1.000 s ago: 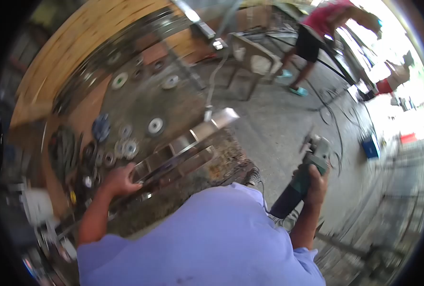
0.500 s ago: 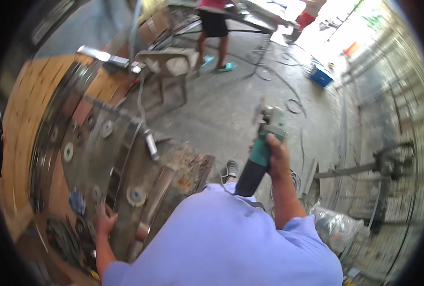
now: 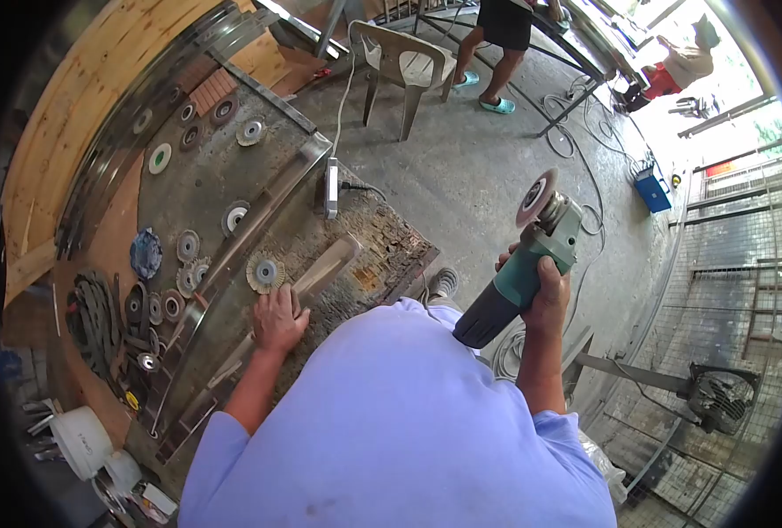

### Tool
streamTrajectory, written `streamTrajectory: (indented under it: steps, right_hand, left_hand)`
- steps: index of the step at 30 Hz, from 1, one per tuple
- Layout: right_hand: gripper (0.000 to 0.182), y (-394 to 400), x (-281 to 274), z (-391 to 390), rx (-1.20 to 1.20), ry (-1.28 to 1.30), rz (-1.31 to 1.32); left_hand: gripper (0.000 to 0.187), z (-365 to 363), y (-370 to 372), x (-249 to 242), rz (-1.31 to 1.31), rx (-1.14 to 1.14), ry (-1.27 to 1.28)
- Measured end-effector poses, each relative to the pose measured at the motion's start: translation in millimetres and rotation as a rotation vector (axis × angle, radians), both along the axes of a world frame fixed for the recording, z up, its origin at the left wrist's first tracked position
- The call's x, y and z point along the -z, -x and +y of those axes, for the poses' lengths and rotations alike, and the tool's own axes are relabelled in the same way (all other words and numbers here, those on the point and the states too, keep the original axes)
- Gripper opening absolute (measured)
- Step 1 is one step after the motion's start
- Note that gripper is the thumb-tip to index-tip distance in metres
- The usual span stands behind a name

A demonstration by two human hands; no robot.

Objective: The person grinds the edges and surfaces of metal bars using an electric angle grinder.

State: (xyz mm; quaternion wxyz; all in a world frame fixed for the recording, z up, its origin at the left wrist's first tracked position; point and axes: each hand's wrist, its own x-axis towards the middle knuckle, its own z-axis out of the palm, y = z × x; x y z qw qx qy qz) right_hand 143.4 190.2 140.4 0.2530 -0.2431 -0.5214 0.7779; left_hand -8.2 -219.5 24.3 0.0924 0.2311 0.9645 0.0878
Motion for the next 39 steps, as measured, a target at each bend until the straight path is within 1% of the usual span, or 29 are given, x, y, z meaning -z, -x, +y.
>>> streamTrajectory:
  steps: [2, 6, 9, 10, 13, 14, 17, 19, 21, 24, 27, 28, 31, 32, 33, 34, 36, 37, 38, 39]
  right_hand:
    - [0.07, -1, -4, 7, -0.046, -0.062, -0.032]
    - [0.077, -6, -22, 13, -0.047, -0.141, -0.076]
    - [0.088, -9, -29, 13, -0.017, -0.274, -0.268]
    - [0.092, -12, -28, 16, -0.029, -0.357, -0.387]
    - [0.093, -10, -32, 8, -0.091, -0.465, -0.543]
    - [0.092, -11, -31, 5, -0.102, -0.431, -0.574]
    - [0.093, -10, -32, -4, -0.125, -0.473, -0.665]
    - [0.093, -12, -26, -9, -0.114, -0.438, -0.697]
    - [0.094, -13, -21, -12, -0.085, -0.429, -0.716]
    - [0.095, -12, -22, -14, -0.066, -0.446, -0.691]
    - [0.097, -13, -23, -15, -0.028, -0.422, -0.672]
    - [0.099, -14, -25, -18, -0.044, -0.456, -0.715]
    - [0.101, -5, -35, -21, -0.113, -0.534, -0.874]
    - [0.102, 0, -38, -25, -0.157, -0.553, -0.936]
    - [0.103, 5, -38, -29, -0.205, -0.576, -0.996]
    - [0.103, 8, -33, -32, -0.251, -0.599, -0.999]
    - [0.102, 15, -27, -39, -0.349, -0.639, -1.064]
    - [0.102, 18, -24, -44, -0.399, -0.656, -1.089]
    - [0.103, 21, -21, -48, -0.421, -0.646, -1.092]
    - [0.103, 23, -18, -53, -0.423, -0.644, -1.106]
  left_hand:
    - [0.057, 0, 1, 13, 0.034, 0.004, 0.005]
    - [0.055, 13, -11, -14, -0.039, 0.098, -0.032]
    - [0.054, 39, -17, -14, -0.076, 0.161, -0.059]
    - [0.054, 50, -18, -9, -0.089, 0.178, -0.047]
    - [0.056, 75, -15, -5, -0.13, 0.178, -0.033]
    - [0.057, 78, -10, -6, -0.144, 0.165, -0.028]
    - [0.054, 86, 22, -15, 0.167, 0.192, -0.267]
    - [0.064, 90, 74, -19, 0.506, 0.114, -0.192]
    - [0.07, 82, 126, -10, 0.625, -0.074, -0.052]
    - [0.063, 52, 189, 12, 0.062, -0.216, 0.071]
    - [0.057, 46, 198, -5, 0.065, -0.175, 0.1]
    - [0.057, 44, 201, -4, 0.064, -0.172, 0.103]
    - [0.059, 44, 195, 7, 0.261, -0.14, 0.062]
    - [0.061, 51, 184, 10, 0.476, -0.052, -0.04]
    - [0.053, 65, 168, -3, 0.436, 0.043, -0.155]
    - [0.045, 82, 147, -19, 0.398, 0.13, -0.27]
    - [0.029, 109, 83, -41, -0.204, 0.34, -0.619]
    - [0.028, 125, 53, -59, -0.622, 0.351, -0.668]
    - [0.042, 134, 36, -61, -1.152, 0.489, -0.49]
    - [0.051, 144, 17, -54, -1.164, 0.678, -0.452]
